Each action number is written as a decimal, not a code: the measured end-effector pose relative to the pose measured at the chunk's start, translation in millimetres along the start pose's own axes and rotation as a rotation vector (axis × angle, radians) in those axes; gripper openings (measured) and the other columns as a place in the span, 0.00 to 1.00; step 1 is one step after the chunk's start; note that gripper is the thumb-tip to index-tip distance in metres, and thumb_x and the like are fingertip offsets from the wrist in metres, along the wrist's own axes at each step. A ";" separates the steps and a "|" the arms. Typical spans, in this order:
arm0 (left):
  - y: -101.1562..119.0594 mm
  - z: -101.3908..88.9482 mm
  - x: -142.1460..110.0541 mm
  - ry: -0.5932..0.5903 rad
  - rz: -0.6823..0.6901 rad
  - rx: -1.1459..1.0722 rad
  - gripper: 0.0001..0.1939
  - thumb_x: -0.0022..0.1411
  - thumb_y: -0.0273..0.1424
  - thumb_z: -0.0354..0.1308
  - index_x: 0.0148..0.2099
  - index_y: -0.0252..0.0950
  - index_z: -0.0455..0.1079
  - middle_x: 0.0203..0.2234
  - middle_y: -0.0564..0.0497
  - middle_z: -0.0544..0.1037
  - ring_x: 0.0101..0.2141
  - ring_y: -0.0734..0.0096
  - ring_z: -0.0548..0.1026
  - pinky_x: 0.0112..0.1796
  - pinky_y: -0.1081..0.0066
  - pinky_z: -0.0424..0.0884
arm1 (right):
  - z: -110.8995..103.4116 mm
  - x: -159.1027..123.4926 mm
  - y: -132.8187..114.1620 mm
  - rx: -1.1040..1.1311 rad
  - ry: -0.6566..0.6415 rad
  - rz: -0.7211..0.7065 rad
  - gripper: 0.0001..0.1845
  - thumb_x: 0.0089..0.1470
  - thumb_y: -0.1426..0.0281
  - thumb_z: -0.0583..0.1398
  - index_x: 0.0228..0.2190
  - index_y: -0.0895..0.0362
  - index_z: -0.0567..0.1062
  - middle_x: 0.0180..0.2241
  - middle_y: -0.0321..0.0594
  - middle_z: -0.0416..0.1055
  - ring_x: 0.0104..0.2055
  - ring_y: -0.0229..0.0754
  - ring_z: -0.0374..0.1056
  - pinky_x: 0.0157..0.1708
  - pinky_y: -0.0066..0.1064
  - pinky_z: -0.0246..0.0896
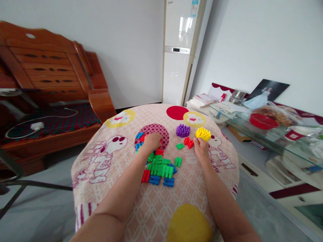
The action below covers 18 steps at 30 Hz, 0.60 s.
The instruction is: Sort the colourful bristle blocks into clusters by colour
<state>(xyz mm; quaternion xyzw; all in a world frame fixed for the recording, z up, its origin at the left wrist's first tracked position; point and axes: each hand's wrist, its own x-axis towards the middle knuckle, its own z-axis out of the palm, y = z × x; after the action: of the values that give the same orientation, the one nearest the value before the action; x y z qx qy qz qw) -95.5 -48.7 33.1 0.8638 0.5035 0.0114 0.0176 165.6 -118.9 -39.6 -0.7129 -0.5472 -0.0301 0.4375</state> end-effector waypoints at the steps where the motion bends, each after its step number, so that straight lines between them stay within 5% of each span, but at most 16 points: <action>1: 1.5 1.6 -0.1 -0.004 0.010 0.008 0.15 0.57 0.25 0.54 0.45 0.35 0.77 0.46 0.40 0.79 0.48 0.53 0.75 0.44 0.63 0.72 | -0.3 0.0 -0.1 -0.002 -0.005 0.003 0.19 0.56 0.58 0.50 0.18 0.53 0.62 0.19 0.37 0.63 0.26 0.41 0.57 0.30 0.32 0.49; 11: 7.6 -3.4 3.6 0.088 0.030 -0.161 0.12 0.54 0.25 0.56 0.40 0.37 0.77 0.39 0.46 0.81 0.42 0.61 0.76 0.41 0.69 0.70 | -2.4 0.6 -0.7 0.055 -0.048 0.039 0.19 0.56 0.57 0.50 0.18 0.52 0.60 0.17 0.35 0.62 0.23 0.40 0.59 0.29 0.31 0.52; 18: 16.0 -13.6 7.8 0.193 0.157 -0.646 0.10 0.52 0.27 0.59 0.36 0.34 0.79 0.26 0.51 0.80 0.29 0.70 0.75 0.31 0.75 0.68 | -3.5 -0.5 -1.3 0.063 -0.048 0.028 0.19 0.56 0.57 0.51 0.18 0.52 0.61 0.17 0.35 0.62 0.24 0.40 0.59 0.29 0.31 0.53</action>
<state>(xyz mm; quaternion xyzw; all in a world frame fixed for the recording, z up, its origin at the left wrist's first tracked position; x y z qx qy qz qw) -78.3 -49.5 47.3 0.8445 0.4054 0.2534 0.2415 165.9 -121.6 -36.9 -0.7070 -0.5479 0.0105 0.4470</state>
